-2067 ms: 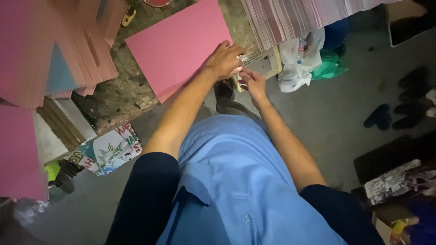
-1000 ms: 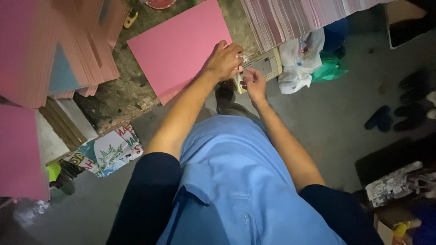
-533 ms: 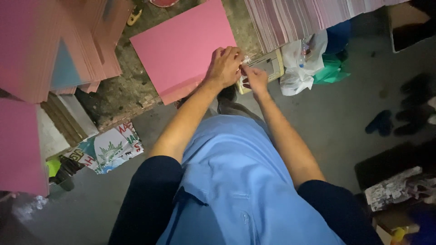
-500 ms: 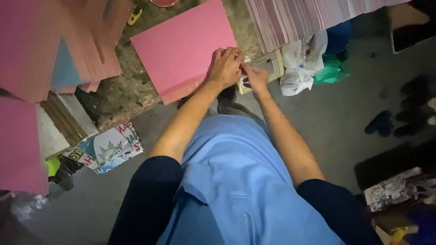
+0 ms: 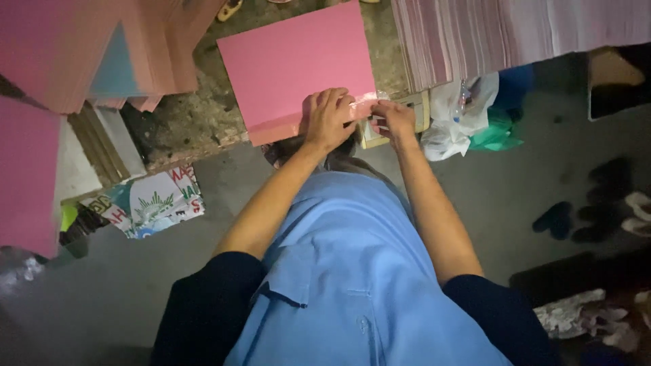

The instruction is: Applying glue to the edges of pink paper sheets and stacking them to create a block or pad.

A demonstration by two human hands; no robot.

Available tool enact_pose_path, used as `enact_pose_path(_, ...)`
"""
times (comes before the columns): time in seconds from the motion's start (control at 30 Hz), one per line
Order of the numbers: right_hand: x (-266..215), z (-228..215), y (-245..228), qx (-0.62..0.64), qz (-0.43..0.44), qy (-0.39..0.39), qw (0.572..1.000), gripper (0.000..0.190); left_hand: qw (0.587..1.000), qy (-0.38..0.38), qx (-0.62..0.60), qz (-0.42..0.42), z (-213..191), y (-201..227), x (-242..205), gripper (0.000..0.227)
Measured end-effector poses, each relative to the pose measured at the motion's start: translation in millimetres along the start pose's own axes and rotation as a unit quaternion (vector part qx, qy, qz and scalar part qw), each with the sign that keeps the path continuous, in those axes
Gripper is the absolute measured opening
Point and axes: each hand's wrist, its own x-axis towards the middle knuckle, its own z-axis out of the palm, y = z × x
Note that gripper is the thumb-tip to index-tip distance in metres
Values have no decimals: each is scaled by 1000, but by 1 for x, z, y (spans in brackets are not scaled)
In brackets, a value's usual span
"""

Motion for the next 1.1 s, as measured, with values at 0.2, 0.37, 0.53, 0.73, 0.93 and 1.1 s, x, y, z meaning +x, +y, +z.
enact_pose_path(0.2, 3, -6, -2, 12, 29, -23, 999, 52, 998, 9, 26, -61, -25, -12, -41, 51)
enact_pose_path(0.37, 37, -13, 20, 21, 45, -58, 997, 55, 993, -12, 31, -113, -34, -7, -46, 55)
enact_pose_path(0.53, 40, -17, 24, 42, 37, -94, 994, 48, 996, -37, -17, -76, -25, 4, -14, 42)
enact_pose_path(0.73, 22, -22, 16, 75, 19, -126, 989, 47, 998, -24, -52, 10, 30, -1, 37, 42)
enact_pose_path(0.93, 37, -27, 37, 106, 0, -117, 987, 45, 993, -99, -30, -49, 16, 11, 65, 47)
enact_pose_path(1.1, 36, -27, 34, 123, 16, -120, 985, 47, 989, -131, 1, -74, 4, 11, 71, 36)
